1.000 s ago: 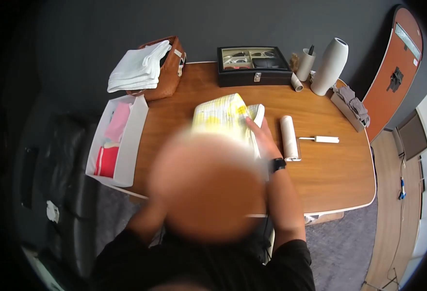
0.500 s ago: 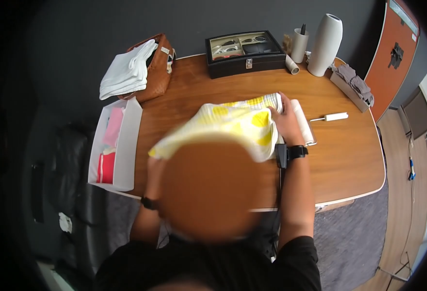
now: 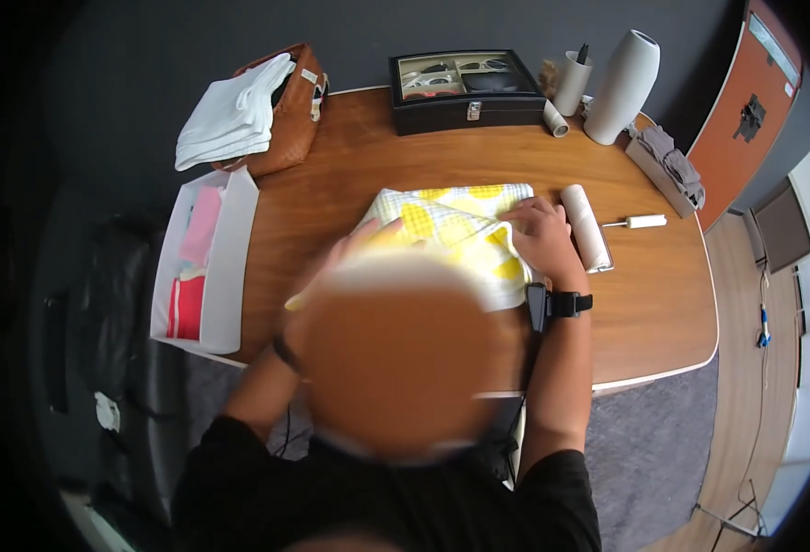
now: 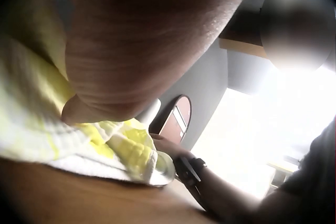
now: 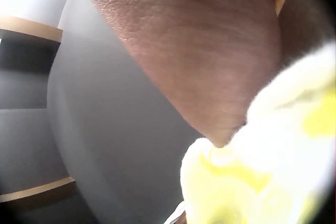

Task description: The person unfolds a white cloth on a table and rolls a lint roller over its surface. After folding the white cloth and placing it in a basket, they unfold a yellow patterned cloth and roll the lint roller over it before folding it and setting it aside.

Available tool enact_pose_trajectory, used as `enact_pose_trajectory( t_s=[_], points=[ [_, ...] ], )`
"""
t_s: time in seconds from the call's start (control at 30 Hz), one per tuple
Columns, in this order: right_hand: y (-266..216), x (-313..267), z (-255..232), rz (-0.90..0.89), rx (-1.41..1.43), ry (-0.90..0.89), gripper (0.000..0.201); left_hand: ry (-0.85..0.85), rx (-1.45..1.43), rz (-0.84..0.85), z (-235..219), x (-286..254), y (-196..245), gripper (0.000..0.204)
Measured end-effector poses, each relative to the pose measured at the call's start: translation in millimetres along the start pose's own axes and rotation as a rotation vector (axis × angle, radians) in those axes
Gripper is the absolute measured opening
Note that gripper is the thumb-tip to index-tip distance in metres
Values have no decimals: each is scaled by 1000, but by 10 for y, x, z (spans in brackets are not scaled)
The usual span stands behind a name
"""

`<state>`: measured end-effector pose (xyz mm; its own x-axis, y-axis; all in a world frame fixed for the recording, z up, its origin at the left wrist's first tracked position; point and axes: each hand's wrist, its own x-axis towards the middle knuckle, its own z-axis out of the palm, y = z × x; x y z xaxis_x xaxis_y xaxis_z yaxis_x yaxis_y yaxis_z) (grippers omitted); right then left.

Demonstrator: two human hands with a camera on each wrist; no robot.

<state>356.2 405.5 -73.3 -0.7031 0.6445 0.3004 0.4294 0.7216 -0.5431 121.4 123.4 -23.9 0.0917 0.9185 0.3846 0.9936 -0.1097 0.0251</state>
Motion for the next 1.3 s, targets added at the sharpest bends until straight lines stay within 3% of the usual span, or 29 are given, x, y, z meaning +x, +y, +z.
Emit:
enact_pose_trajectory(
  t_s=[0.13,0.2,0.23,0.33,0.4,0.47,0.53,0.6,0.63,0.7,0.73,0.77,0.8,0.87,0.9,0.97,1.0,1.07,1.13,1.17,1.2,1.3],
  points=[
    [28,7,52,-12,150,14,11,9,138,86,76,488,-23,70],
    [-45,25,25,-12,192,0,17,-117,43,59,226,631,-150,63],
    [-76,41,13,-1,226,6,18,-40,-26,94,284,679,-238,47],
    [66,57,66,5,286,34,22,-33,-281,-87,234,798,-465,41],
    [204,63,73,71,378,-21,22,178,-467,-186,65,823,-641,35],
    [250,30,46,77,419,-23,23,358,-738,-496,219,600,-1057,28],
    [270,42,1,96,460,-48,22,435,-887,-776,103,314,-1332,23],
    [243,3,-55,189,507,-71,21,556,-1137,-826,248,-106,-1576,24],
    [230,-25,-58,236,530,-87,21,561,-975,-959,634,-432,-1994,25],
    [272,-65,-67,176,547,-115,25,334,-772,-957,991,-958,-2270,31],
    [295,-70,-93,142,553,-130,28,226,-670,-951,911,-1005,-2157,34],
    [316,-85,-141,119,480,-190,42,325,-829,-955,899,-1011,-2021,40],
    [245,-104,-189,129,478,-223,48,382,-836,-960,974,-1047,-2211,41],
    [92,-144,-320,147,466,-300,60,553,-548,-754,789,-836,-1952,41],
    [9,-149,-329,147,511,-340,77,583,-382,-657,673,-706,-1806,41],
    [-73,-149,-288,36,340,-328,80,557,-218,-541,427,-535,-1636,41],
    [-96,-166,-251,-18,257,-319,82,445,-231,-521,301,-539,-1587,41],
    [-105,-191,-168,-72,156,-237,63,221,-256,-469,67,-538,-1508,41],
    [-104,-177,-138,-181,14,-168,49,146,-245,-341,-122,-549,-1445,31],
    [-129,-155,-165,-152,91,-150,31,73,-291,-316,-186,-602,-1466,28],
    [-185,-164,-217,-170,168,-106,29,0,-336,-290,-251,-643,-1462,25],
    [-428,-286,-486,-243,353,3,24,79,-671,-375,-570,-694,-1257,21]
  ],
)
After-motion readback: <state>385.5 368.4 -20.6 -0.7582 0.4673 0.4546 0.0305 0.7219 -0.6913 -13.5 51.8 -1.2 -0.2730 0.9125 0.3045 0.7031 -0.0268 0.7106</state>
